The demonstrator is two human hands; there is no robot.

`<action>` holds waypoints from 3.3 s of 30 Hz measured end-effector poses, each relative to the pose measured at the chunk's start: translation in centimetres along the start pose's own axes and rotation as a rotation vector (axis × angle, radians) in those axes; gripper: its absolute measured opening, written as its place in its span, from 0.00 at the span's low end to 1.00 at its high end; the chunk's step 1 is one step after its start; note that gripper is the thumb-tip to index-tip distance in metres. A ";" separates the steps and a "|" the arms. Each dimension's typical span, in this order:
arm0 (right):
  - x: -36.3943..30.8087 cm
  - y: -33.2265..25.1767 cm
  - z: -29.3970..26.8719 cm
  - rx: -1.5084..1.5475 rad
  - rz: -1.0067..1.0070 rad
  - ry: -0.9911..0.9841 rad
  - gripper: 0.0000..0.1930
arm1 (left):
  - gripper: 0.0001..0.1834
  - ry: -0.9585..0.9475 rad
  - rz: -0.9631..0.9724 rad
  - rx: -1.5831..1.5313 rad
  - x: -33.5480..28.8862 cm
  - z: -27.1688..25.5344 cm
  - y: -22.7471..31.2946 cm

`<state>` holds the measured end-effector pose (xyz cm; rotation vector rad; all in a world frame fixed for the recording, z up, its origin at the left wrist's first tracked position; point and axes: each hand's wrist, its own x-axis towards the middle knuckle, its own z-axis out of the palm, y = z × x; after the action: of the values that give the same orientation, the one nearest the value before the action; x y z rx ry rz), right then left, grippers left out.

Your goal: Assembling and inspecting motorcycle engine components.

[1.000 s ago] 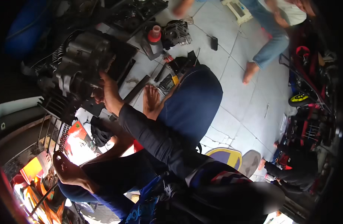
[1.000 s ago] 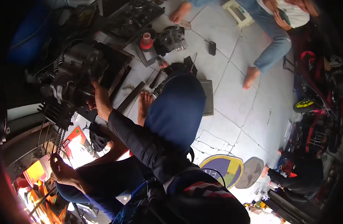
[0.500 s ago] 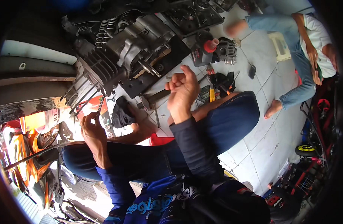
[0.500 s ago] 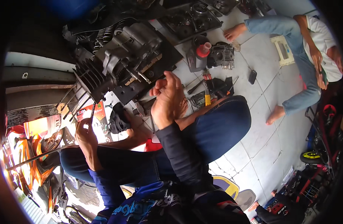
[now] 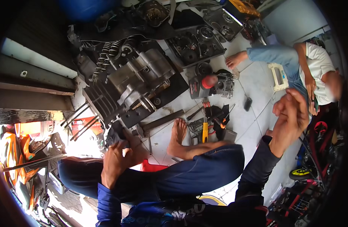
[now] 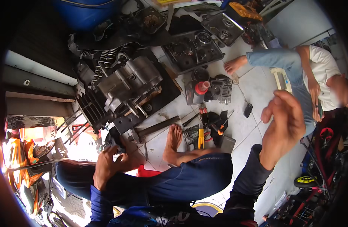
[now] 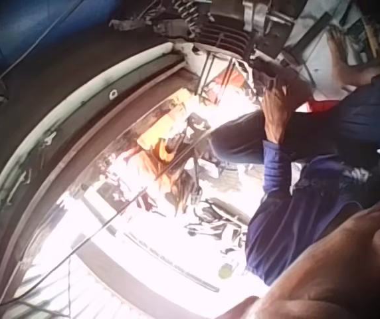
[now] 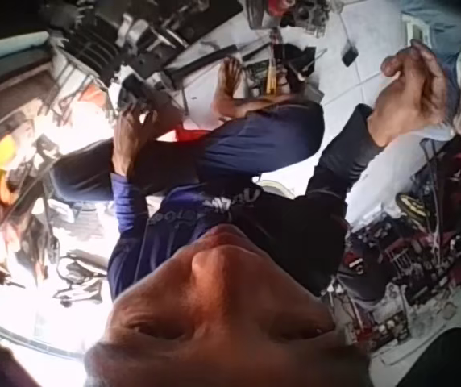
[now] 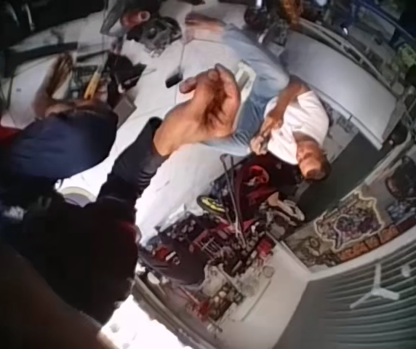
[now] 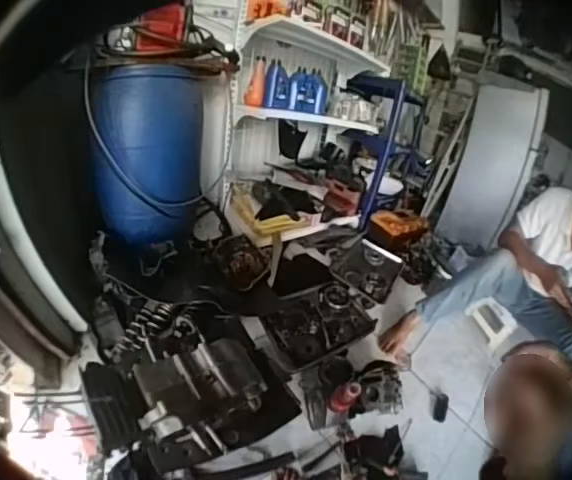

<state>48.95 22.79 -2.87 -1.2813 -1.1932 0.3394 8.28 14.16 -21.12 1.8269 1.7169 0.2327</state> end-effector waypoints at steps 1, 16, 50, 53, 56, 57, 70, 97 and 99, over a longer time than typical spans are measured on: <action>1.4 1.2 1.1 -0.116 0.028 0.031 0.08 | 0.17 -0.096 0.037 -0.009 0.5 1.2 0.6; 21.8 41.8 15.3 -0.854 0.170 -0.774 0.12 | 0.23 -0.754 0.008 -0.068 7.3 16.7 3.1; 23.3 43.7 17.4 0.330 0.927 -0.688 0.19 | 0.19 -0.429 -0.156 -0.387 11.7 17.6 3.8; 21.0 35.9 9.2 0.495 1.042 -0.445 0.26 | 0.18 -0.582 -0.228 -0.490 14.3 16.8 7.0; 16.0 32.5 7.3 0.634 1.121 -0.482 0.26 | 0.18 -0.485 -0.194 -0.460 15.0 15.5 7.9; 15.0 30.9 5.9 0.633 1.191 -0.411 0.26 | 0.18 -0.495 -0.176 -0.486 14.9 16.3 8.0; 1.2 23.8 -0.4 0.489 1.571 -0.403 0.21 | 0.17 -0.469 -0.087 -0.803 15.9 16.9 10.8; 12.5 30.0 6.6 -0.701 0.123 -0.777 0.11 | 0.15 -0.303 -0.706 -0.822 9.3 16.3 3.1; 15.3 32.5 9.8 -0.827 0.149 -0.942 0.10 | 0.15 -0.328 -0.678 -0.881 10.2 16.6 3.3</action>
<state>60.15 50.67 -24.90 -2.0246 -2.1757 0.6333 21.15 18.79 -35.38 0.5762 1.5313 0.3116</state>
